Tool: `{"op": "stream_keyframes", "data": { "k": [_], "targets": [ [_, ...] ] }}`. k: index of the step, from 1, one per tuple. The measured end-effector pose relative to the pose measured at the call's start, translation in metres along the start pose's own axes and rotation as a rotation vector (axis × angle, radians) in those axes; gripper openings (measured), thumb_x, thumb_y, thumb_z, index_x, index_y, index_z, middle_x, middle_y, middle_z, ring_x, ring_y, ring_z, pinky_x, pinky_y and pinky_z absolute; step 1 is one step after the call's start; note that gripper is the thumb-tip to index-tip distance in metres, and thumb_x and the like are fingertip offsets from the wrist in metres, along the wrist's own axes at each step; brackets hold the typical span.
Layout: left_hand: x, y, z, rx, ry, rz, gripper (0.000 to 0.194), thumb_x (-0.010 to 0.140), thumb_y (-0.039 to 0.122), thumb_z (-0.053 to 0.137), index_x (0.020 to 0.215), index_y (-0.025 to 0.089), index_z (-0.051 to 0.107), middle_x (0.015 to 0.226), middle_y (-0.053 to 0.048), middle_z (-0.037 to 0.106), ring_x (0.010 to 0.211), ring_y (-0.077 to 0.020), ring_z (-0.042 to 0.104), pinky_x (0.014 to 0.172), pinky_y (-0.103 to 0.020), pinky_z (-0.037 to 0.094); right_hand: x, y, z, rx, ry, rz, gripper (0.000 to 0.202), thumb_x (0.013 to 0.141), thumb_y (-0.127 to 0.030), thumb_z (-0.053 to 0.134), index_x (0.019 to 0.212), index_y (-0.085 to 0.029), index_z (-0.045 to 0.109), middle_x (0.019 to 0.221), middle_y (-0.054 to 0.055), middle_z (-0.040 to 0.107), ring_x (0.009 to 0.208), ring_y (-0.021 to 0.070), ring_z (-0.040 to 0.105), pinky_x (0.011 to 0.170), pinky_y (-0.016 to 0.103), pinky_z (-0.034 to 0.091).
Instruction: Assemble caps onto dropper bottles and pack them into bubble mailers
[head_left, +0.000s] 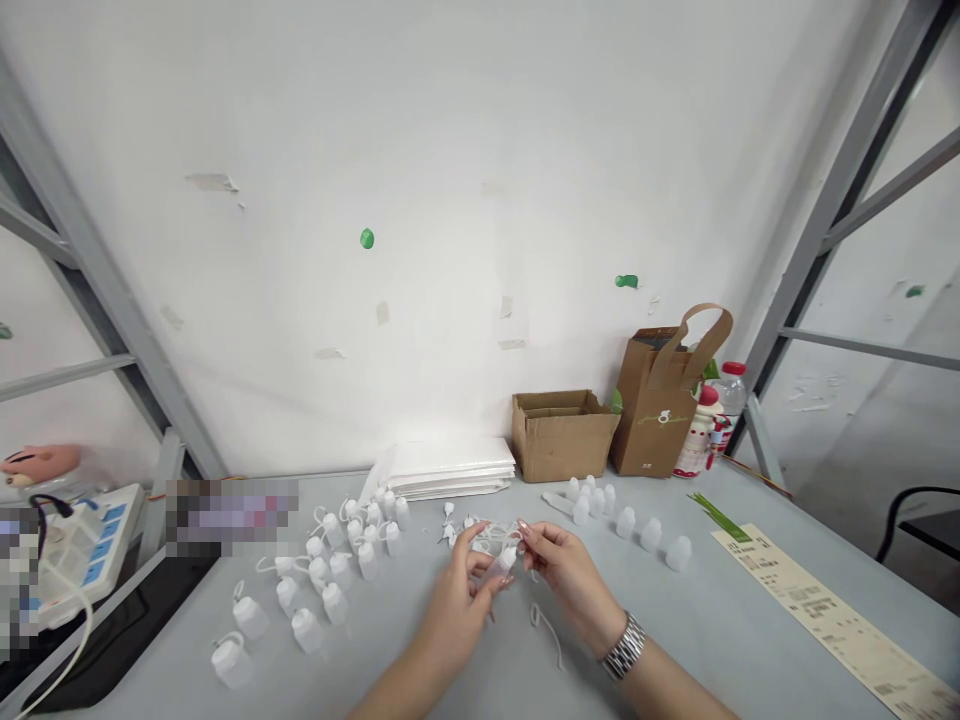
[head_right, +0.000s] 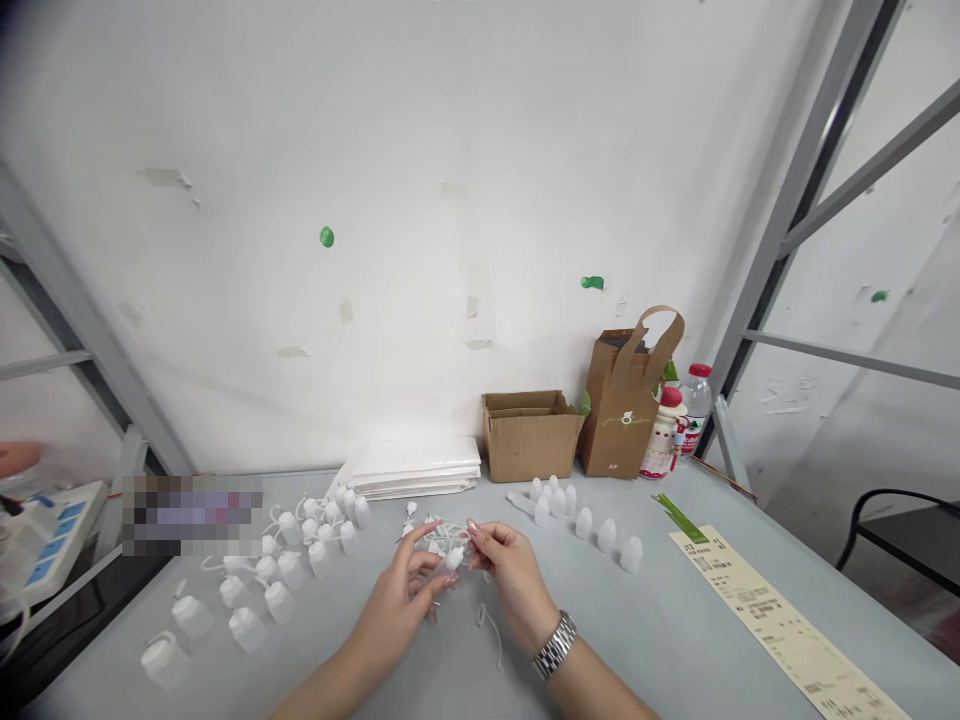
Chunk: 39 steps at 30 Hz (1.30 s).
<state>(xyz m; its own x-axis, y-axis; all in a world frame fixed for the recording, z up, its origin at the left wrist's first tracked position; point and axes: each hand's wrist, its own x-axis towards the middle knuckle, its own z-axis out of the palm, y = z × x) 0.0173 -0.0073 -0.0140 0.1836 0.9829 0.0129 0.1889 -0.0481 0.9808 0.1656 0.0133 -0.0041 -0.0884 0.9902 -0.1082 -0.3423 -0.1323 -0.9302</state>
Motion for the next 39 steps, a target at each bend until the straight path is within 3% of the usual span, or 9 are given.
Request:
{"op": "stream_keyframes", "data": {
  "k": [26, 39],
  "targets": [
    [0.0, 0.0, -0.001, 0.059, 0.022, -0.013, 0.046, 0.077, 0.021, 0.049, 0.121, 0.019, 0.033, 0.077, 0.0, 0.057, 0.052, -0.0105, 0.051, 0.048, -0.022, 0.042, 0.002, 0.001, -0.001, -0.351, 0.079, -0.234, 0.037, 0.06, -0.053, 0.068, 0.055, -0.018, 0.06, 0.049, -0.002, 0.052, 0.05, 0.0132, 0.046, 0.053, 0.026, 0.035],
    [-0.003, -0.002, 0.001, 0.061, 0.019, 0.003, 0.047, 0.078, 0.022, 0.048, 0.123, 0.019, 0.033, 0.078, -0.001, 0.057, 0.054, -0.011, 0.051, 0.049, -0.022, 0.042, -0.001, 0.008, 0.002, -0.416, 0.112, -0.253, 0.039, 0.06, -0.056, 0.066, 0.052, -0.018, 0.06, 0.047, -0.002, 0.048, 0.046, 0.0128, 0.043, 0.05, 0.027, 0.033]
  ]
}}
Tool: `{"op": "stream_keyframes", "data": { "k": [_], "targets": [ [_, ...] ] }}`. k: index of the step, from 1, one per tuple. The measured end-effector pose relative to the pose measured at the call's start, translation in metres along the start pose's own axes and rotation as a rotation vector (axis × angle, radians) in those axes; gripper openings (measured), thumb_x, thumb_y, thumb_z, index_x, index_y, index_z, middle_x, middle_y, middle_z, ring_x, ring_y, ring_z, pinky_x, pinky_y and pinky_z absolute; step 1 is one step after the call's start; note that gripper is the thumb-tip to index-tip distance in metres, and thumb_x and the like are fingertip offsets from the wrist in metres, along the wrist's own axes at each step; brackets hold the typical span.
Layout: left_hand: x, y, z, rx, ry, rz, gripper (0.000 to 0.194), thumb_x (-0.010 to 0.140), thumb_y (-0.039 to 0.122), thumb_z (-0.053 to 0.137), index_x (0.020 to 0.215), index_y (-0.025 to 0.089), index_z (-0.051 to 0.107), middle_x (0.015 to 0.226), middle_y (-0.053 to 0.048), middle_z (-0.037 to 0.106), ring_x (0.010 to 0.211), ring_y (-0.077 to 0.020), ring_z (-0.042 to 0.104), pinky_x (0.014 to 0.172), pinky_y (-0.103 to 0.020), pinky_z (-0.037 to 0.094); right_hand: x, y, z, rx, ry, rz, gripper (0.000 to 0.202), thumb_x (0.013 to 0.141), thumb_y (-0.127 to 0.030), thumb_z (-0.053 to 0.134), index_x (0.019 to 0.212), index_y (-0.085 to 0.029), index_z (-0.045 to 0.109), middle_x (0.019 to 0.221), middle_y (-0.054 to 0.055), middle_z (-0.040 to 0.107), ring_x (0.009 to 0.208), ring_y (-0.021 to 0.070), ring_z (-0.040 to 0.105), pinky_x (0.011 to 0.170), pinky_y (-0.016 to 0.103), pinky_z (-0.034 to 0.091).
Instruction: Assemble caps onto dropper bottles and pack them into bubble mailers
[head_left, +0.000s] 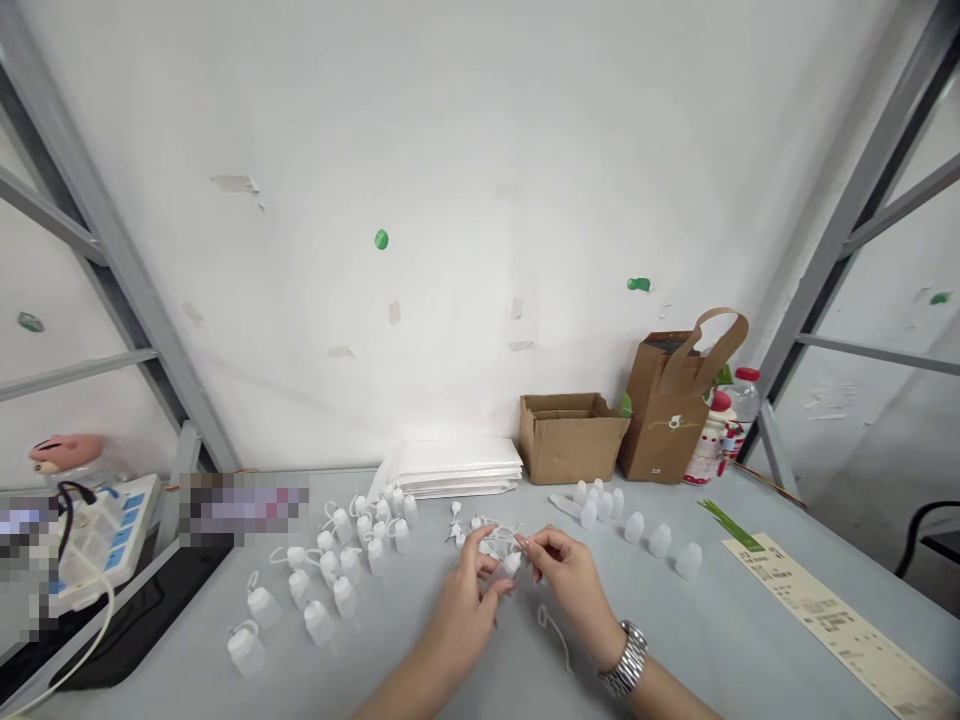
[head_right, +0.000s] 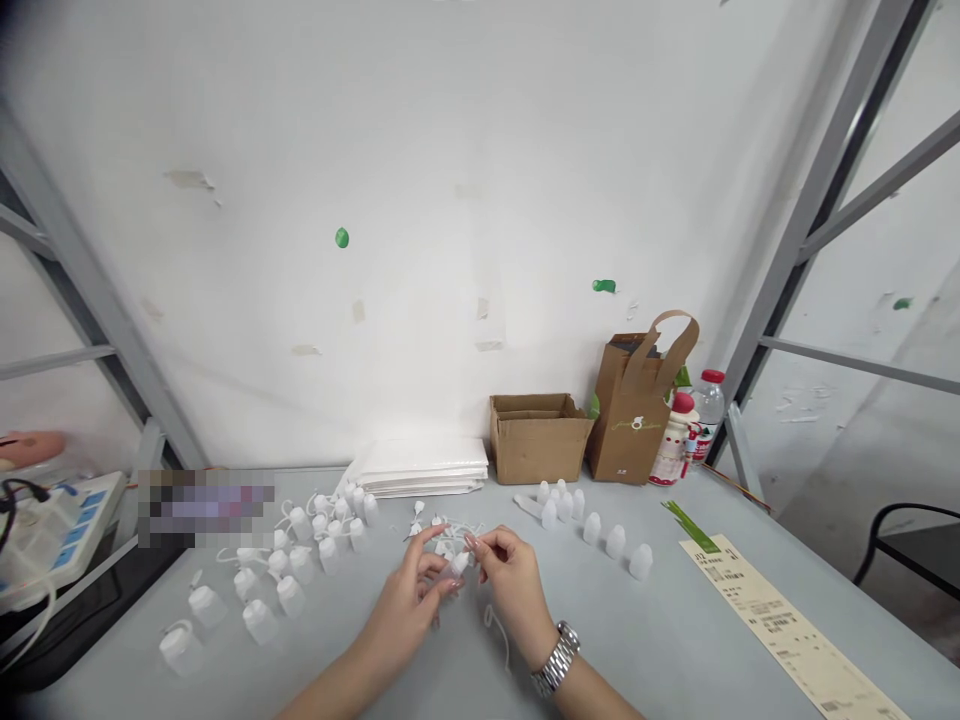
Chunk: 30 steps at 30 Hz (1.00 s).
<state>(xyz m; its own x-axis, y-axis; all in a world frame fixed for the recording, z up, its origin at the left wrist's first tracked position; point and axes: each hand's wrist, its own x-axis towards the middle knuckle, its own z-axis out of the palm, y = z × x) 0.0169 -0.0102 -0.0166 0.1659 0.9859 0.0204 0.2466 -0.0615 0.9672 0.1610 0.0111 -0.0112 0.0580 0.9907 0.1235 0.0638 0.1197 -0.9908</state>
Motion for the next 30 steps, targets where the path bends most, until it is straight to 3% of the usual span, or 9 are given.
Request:
{"op": "stream_keyframes", "data": {
  "k": [5, 11, 14, 19, 23, 27, 30],
  "targets": [
    [0.001, -0.004, 0.0, -0.025, -0.014, 0.004, 0.048, 0.077, 0.023, 0.048, 0.123, 0.019, 0.033, 0.077, -0.001, 0.056, 0.052, -0.0111, 0.05, 0.046, -0.023, 0.042, -0.002, 0.004, 0.004, 0.009, -0.01, 0.017, 0.04, 0.062, -0.056, 0.066, 0.052, -0.018, 0.059, 0.047, -0.003, 0.047, 0.046, 0.012, 0.043, 0.051, 0.026, 0.034],
    [0.002, -0.003, 0.003, -0.088, 0.03, 0.016, 0.055, 0.078, 0.031, 0.05, 0.126, 0.019, 0.025, 0.08, -0.003, 0.059, 0.059, -0.0143, 0.057, 0.045, -0.023, 0.044, -0.004, -0.012, 0.002, 0.157, 0.003, 0.035, 0.046, 0.067, -0.062, 0.057, 0.061, -0.017, 0.063, 0.052, -0.001, 0.051, 0.053, 0.0142, 0.048, 0.055, 0.026, 0.038],
    [0.001, -0.001, 0.004, -0.096, 0.025, 0.013, 0.055, 0.078, 0.031, 0.05, 0.126, 0.019, 0.025, 0.08, -0.003, 0.059, 0.067, -0.0165, 0.06, 0.047, -0.022, 0.044, -0.003, -0.016, -0.003, 0.179, 0.019, 0.044, 0.042, 0.067, -0.06, 0.059, 0.069, -0.018, 0.064, 0.055, -0.001, 0.054, 0.055, 0.0147, 0.049, 0.057, 0.026, 0.038],
    [0.0, 0.001, 0.004, -0.094, 0.014, 0.028, 0.054, 0.079, 0.034, 0.05, 0.126, 0.018, 0.027, 0.083, -0.005, 0.061, 0.07, -0.017, 0.061, 0.052, -0.024, 0.043, -0.001, -0.006, -0.003, 0.087, -0.013, 0.011, 0.033, 0.065, -0.051, 0.065, 0.064, -0.018, 0.062, 0.054, -0.002, 0.053, 0.055, 0.0143, 0.048, 0.056, 0.026, 0.036],
    [0.002, 0.0, 0.003, -0.023, 0.004, 0.067, 0.046, 0.08, 0.03, 0.05, 0.122, 0.019, 0.036, 0.092, -0.007, 0.061, 0.076, -0.0176, 0.06, 0.061, -0.027, 0.046, 0.0, -0.006, -0.006, -0.049, -0.009, -0.129, 0.03, 0.072, -0.048, 0.06, 0.065, -0.019, 0.061, 0.059, 0.0, 0.053, 0.057, 0.0159, 0.048, 0.057, 0.028, 0.036],
    [-0.002, 0.002, -0.001, 0.203, 0.145, 0.229, 0.04, 0.078, 0.036, 0.056, 0.114, 0.021, 0.048, 0.112, -0.011, 0.056, 0.099, -0.0243, 0.054, 0.076, -0.034, 0.045, 0.009, -0.028, -0.013, -0.208, 0.06, -0.413, 0.023, 0.08, -0.04, 0.055, 0.067, -0.021, 0.059, 0.064, 0.001, 0.053, 0.064, 0.0175, 0.049, 0.064, 0.029, 0.036],
    [-0.008, 0.003, -0.003, 0.521, 0.207, 0.422, 0.026, 0.082, 0.037, 0.049, 0.1, 0.021, 0.058, 0.092, -0.011, 0.063, 0.087, -0.0259, 0.058, 0.073, -0.037, 0.045, 0.024, -0.051, -0.007, -0.278, 0.065, -0.524, 0.022, 0.083, -0.038, 0.052, 0.068, -0.022, 0.057, 0.065, 0.001, 0.052, 0.064, 0.0174, 0.049, 0.064, 0.029, 0.036]
  ]
}}
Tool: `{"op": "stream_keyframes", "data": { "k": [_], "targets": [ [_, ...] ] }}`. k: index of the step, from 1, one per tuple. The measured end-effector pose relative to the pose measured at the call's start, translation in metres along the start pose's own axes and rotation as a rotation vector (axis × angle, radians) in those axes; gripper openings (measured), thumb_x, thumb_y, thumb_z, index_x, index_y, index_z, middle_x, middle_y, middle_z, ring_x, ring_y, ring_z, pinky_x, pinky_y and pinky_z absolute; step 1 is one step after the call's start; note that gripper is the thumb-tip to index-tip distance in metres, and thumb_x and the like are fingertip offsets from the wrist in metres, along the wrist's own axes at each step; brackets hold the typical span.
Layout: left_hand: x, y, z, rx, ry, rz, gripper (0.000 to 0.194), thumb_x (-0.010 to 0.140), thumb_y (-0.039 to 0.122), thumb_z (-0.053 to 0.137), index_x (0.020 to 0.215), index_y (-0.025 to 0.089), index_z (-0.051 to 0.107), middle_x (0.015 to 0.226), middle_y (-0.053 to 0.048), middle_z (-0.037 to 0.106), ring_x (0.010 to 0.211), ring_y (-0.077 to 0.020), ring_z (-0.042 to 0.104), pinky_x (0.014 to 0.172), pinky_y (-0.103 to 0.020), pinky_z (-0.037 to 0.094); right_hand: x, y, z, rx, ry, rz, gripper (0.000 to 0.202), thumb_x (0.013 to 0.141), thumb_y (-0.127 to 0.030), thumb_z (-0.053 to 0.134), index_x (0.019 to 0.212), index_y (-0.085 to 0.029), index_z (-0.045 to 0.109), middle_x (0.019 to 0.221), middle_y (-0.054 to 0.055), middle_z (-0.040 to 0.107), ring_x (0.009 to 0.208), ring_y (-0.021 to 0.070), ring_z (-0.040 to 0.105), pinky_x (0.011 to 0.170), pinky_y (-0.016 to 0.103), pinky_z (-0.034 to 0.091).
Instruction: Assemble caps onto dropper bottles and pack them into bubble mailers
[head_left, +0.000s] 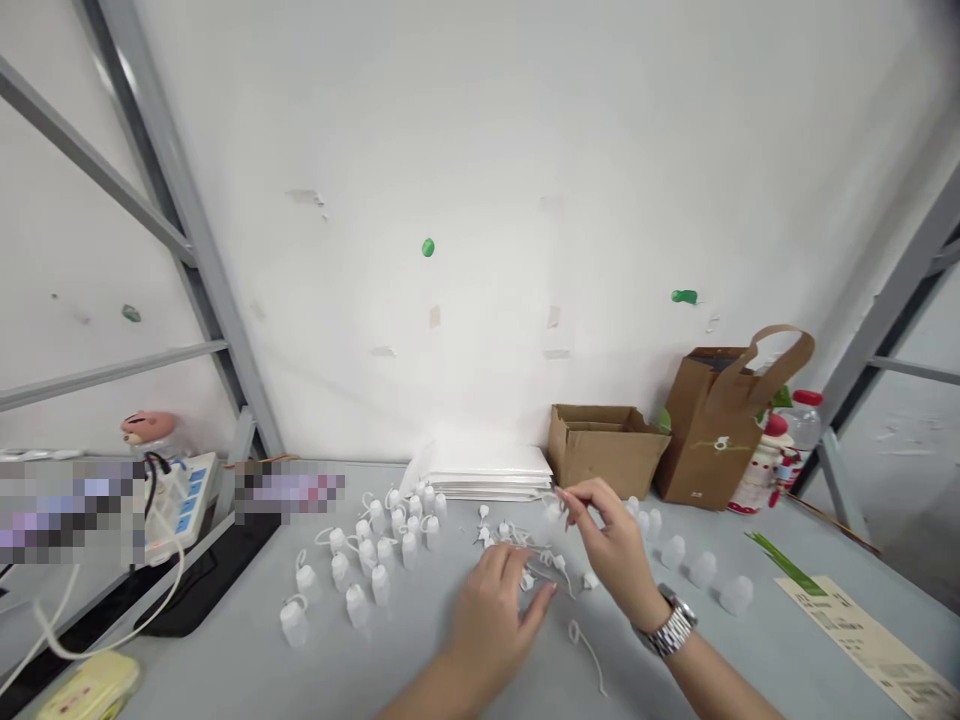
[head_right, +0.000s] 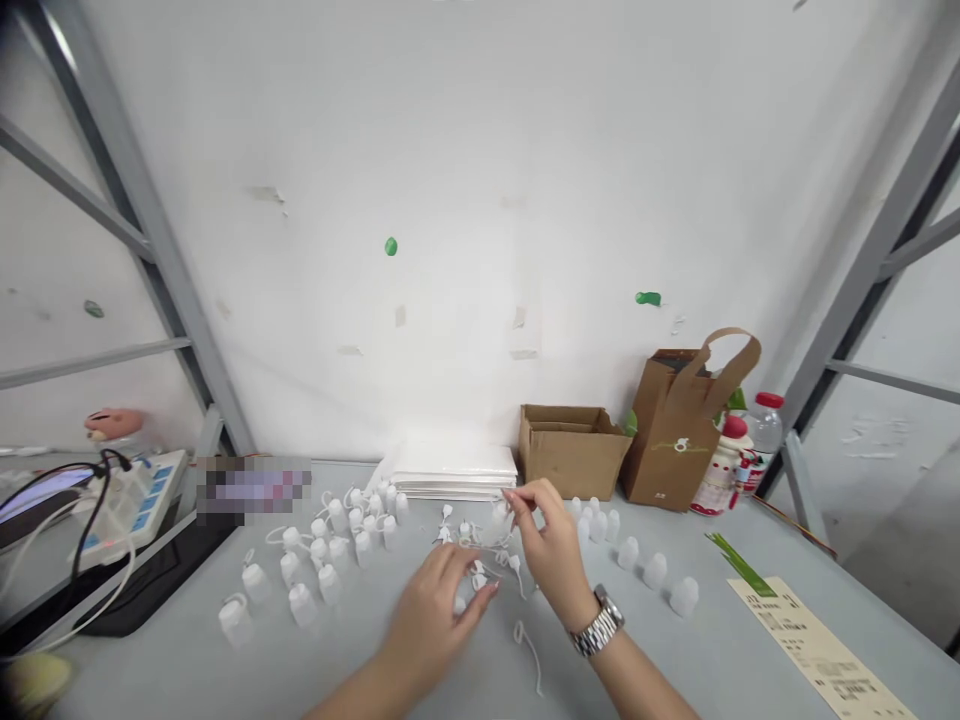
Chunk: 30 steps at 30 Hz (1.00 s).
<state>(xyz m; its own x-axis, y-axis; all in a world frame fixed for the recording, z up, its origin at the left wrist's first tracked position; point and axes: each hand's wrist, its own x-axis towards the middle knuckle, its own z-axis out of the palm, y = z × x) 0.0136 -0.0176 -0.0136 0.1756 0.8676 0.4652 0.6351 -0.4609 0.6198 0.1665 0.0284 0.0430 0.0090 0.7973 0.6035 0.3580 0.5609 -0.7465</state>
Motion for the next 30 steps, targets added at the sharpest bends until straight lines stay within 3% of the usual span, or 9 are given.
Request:
{"op": "stream_keyframes", "data": {
  "k": [3, 7, 11, 16, 19, 23, 27, 30],
  "targets": [
    [-0.005, -0.001, 0.005, 0.228, 0.004, 0.292, 0.021, 0.085, 0.029, 0.044, 0.079, 0.02, 0.062, 0.063, -0.008, 0.062, 0.06, -0.0207, 0.058, 0.055, -0.031, 0.042, 0.024, -0.008, 0.021, -0.036, -0.101, -0.068, 0.023, 0.084, -0.038, 0.05, 0.069, -0.022, 0.057, 0.067, 0.002, 0.054, 0.065, 0.0167, 0.051, 0.063, 0.028, 0.038],
    [-0.007, -0.002, 0.014, 0.37, 0.172, 0.594, 0.027, 0.079, 0.025, 0.047, 0.054, 0.019, 0.052, 0.043, -0.002, 0.053, 0.04, -0.0153, 0.049, 0.039, -0.026, 0.03, 0.041, 0.0, 0.074, -0.155, -0.263, -0.138, 0.026, 0.086, -0.035, 0.047, 0.068, -0.02, 0.057, 0.069, 0.002, 0.057, 0.065, 0.0153, 0.052, 0.064, 0.028, 0.04],
    [-0.004, -0.002, 0.015, 0.375, 0.27, 0.637, 0.024, 0.073, 0.023, 0.049, 0.05, 0.02, 0.048, 0.04, 0.001, 0.05, 0.037, -0.0129, 0.046, 0.037, -0.027, 0.024, 0.044, 0.022, 0.121, -0.249, -0.297, -0.141, 0.026, 0.087, -0.03, 0.046, 0.065, -0.019, 0.058, 0.069, 0.002, 0.058, 0.065, 0.0148, 0.053, 0.063, 0.027, 0.04],
    [-0.004, -0.002, 0.017, 0.35, 0.332, 0.662, 0.023, 0.071, 0.022, 0.048, 0.048, 0.02, 0.046, 0.038, 0.001, 0.048, 0.034, -0.0115, 0.042, 0.037, -0.029, 0.019, 0.044, 0.04, 0.143, -0.297, -0.307, -0.124, 0.025, 0.087, -0.025, 0.045, 0.067, -0.018, 0.059, 0.07, 0.002, 0.059, 0.064, 0.0147, 0.054, 0.062, 0.027, 0.04],
    [-0.005, -0.001, 0.018, 0.338, 0.32, 0.658, 0.024, 0.072, 0.022, 0.047, 0.048, 0.02, 0.046, 0.037, 0.001, 0.048, 0.034, -0.0115, 0.042, 0.037, -0.029, 0.018, 0.043, 0.042, 0.141, -0.32, -0.342, -0.151, 0.024, 0.087, -0.025, 0.044, 0.072, -0.018, 0.061, 0.073, 0.002, 0.06, 0.066, 0.0144, 0.055, 0.064, 0.026, 0.041],
    [-0.007, -0.001, 0.015, 0.33, 0.24, 0.599, 0.022, 0.072, 0.021, 0.047, 0.05, 0.02, 0.049, 0.04, 0.0, 0.052, 0.036, -0.0131, 0.047, 0.038, -0.028, 0.023, 0.038, 0.04, 0.123, -0.36, -0.356, -0.191, 0.021, 0.088, -0.027, 0.043, 0.095, -0.02, 0.061, 0.08, 0.003, 0.062, 0.071, 0.0153, 0.056, 0.069, 0.028, 0.042],
    [-0.006, 0.0, 0.007, 0.332, 0.117, 0.463, 0.024, 0.078, 0.021, 0.044, 0.056, 0.019, 0.053, 0.046, -0.001, 0.057, 0.042, -0.0152, 0.054, 0.043, -0.026, 0.031, 0.028, 0.047, 0.079, -0.427, -0.301, -0.2, 0.026, 0.089, -0.03, 0.039, 0.103, -0.019, 0.058, 0.082, 0.005, 0.061, 0.073, 0.0175, 0.055, 0.073, 0.032, 0.04],
    [0.0, -0.002, -0.002, 0.29, 0.007, 0.151, 0.023, 0.085, 0.025, 0.038, 0.084, 0.019, 0.06, 0.055, -0.002, 0.063, 0.05, -0.0167, 0.059, 0.05, -0.026, 0.037, 0.015, 0.058, 0.032, -0.547, -0.197, -0.155, 0.027, 0.089, -0.031, 0.037, 0.102, -0.017, 0.057, 0.083, 0.006, 0.061, 0.072, 0.0185, 0.056, 0.073, 0.033, 0.04]
  ]
}}
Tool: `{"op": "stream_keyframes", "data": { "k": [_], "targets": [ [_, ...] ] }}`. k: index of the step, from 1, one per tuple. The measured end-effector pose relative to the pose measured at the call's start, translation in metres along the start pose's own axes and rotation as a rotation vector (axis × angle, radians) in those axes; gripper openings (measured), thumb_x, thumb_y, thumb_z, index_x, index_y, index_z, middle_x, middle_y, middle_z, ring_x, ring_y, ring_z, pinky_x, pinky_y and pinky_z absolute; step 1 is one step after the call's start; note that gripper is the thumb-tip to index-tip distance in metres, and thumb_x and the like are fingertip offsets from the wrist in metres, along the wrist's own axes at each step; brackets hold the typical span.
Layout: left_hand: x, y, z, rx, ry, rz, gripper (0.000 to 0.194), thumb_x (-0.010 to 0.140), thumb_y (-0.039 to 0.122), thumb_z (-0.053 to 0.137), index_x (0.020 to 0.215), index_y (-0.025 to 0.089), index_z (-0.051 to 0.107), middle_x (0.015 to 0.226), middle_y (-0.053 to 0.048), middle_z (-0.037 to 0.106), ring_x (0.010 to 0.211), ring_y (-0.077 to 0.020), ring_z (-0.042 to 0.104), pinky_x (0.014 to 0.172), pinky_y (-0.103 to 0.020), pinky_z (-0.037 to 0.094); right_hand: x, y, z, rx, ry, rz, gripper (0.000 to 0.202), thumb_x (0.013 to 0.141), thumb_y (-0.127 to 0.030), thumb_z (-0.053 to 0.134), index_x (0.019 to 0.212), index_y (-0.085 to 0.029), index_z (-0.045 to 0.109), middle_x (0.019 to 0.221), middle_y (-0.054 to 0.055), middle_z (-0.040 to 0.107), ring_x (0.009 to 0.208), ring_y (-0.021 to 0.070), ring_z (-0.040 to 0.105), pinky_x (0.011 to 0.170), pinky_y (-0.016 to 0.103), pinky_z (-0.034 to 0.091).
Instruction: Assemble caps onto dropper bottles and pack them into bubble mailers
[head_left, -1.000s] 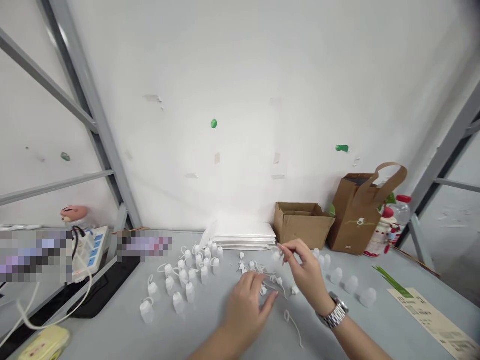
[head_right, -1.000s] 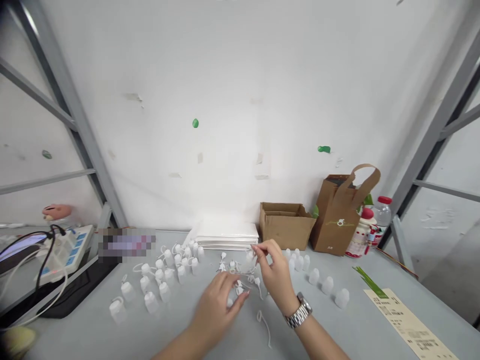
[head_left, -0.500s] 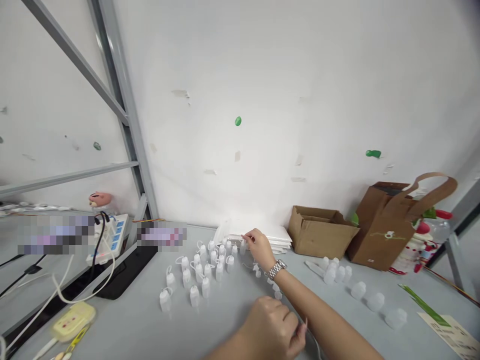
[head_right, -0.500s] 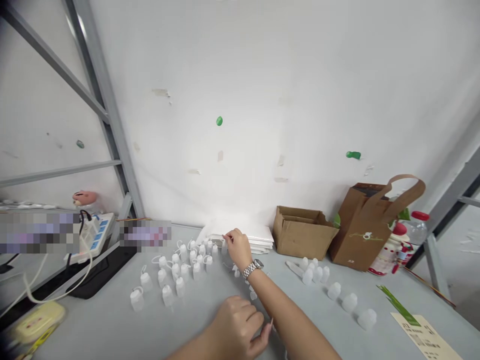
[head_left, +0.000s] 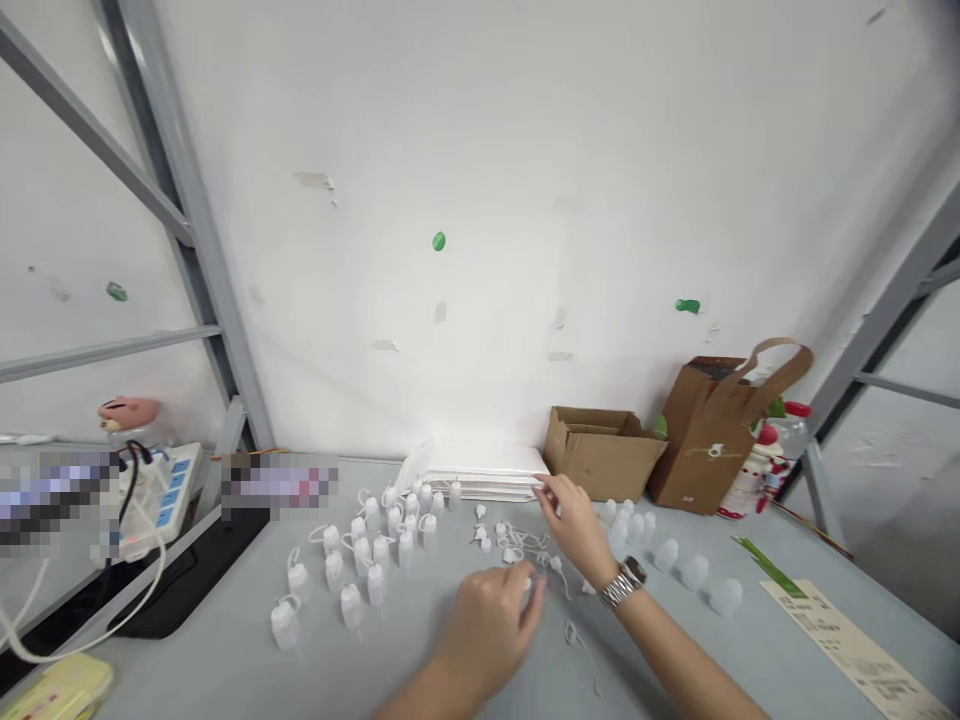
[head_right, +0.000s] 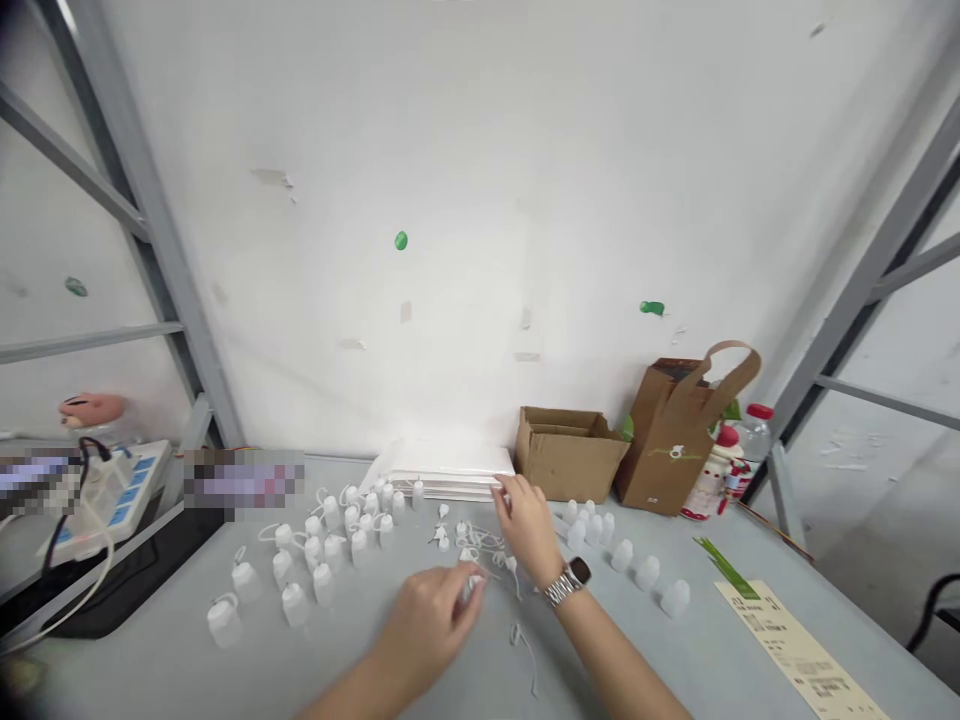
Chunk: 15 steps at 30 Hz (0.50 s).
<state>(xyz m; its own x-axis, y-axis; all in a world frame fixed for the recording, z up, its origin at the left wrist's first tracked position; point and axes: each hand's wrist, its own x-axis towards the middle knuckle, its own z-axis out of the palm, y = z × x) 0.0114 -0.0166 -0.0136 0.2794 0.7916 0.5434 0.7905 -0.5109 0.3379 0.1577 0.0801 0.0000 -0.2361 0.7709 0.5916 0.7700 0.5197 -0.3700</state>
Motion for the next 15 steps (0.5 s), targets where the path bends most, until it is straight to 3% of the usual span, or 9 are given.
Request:
{"op": "stream_keyframes", "data": {
  "k": [2, 5, 9, 15],
  "targets": [
    [0.007, -0.005, -0.006, -0.051, -0.07, -0.253, 0.03, 0.088, 0.029, 0.033, 0.105, 0.018, 0.054, 0.066, -0.004, 0.066, 0.059, -0.0187, 0.062, 0.055, -0.026, 0.04, -0.018, 0.02, -0.02, -0.064, 0.054, 0.123, 0.028, 0.089, -0.033, 0.035, 0.099, -0.016, 0.057, 0.085, 0.007, 0.062, 0.069, 0.0182, 0.057, 0.068, 0.031, 0.042],
    [0.016, -0.011, -0.014, -0.099, -0.149, -0.457, 0.034, 0.088, 0.031, 0.03, 0.113, 0.018, 0.049, 0.086, -0.007, 0.067, 0.077, -0.0208, 0.063, 0.064, -0.028, 0.042, -0.04, 0.04, -0.044, -0.217, 0.099, 0.28, 0.03, 0.088, -0.036, 0.034, 0.096, -0.017, 0.055, 0.082, 0.007, 0.062, 0.062, 0.0179, 0.057, 0.056, 0.029, 0.04],
    [0.021, -0.018, -0.019, -0.097, -0.203, -0.481, 0.032, 0.087, 0.031, 0.028, 0.105, 0.019, 0.052, 0.097, -0.008, 0.063, 0.09, -0.0208, 0.059, 0.072, -0.029, 0.042, -0.053, 0.051, -0.057, -0.456, 0.033, 0.277, 0.025, 0.088, -0.034, 0.037, 0.096, -0.018, 0.055, 0.083, 0.007, 0.062, 0.059, 0.0181, 0.059, 0.052, 0.028, 0.038],
    [0.02, -0.031, -0.016, -0.044, -0.211, -0.496, 0.031, 0.087, 0.025, 0.026, 0.1, 0.019, 0.054, 0.098, -0.009, 0.061, 0.092, -0.022, 0.057, 0.072, -0.031, 0.043, -0.051, 0.054, -0.055, -0.617, -0.103, 0.294, 0.015, 0.087, -0.025, 0.044, 0.091, -0.018, 0.056, 0.087, 0.007, 0.061, 0.065, 0.0185, 0.061, 0.054, 0.027, 0.037]
  ]
}}
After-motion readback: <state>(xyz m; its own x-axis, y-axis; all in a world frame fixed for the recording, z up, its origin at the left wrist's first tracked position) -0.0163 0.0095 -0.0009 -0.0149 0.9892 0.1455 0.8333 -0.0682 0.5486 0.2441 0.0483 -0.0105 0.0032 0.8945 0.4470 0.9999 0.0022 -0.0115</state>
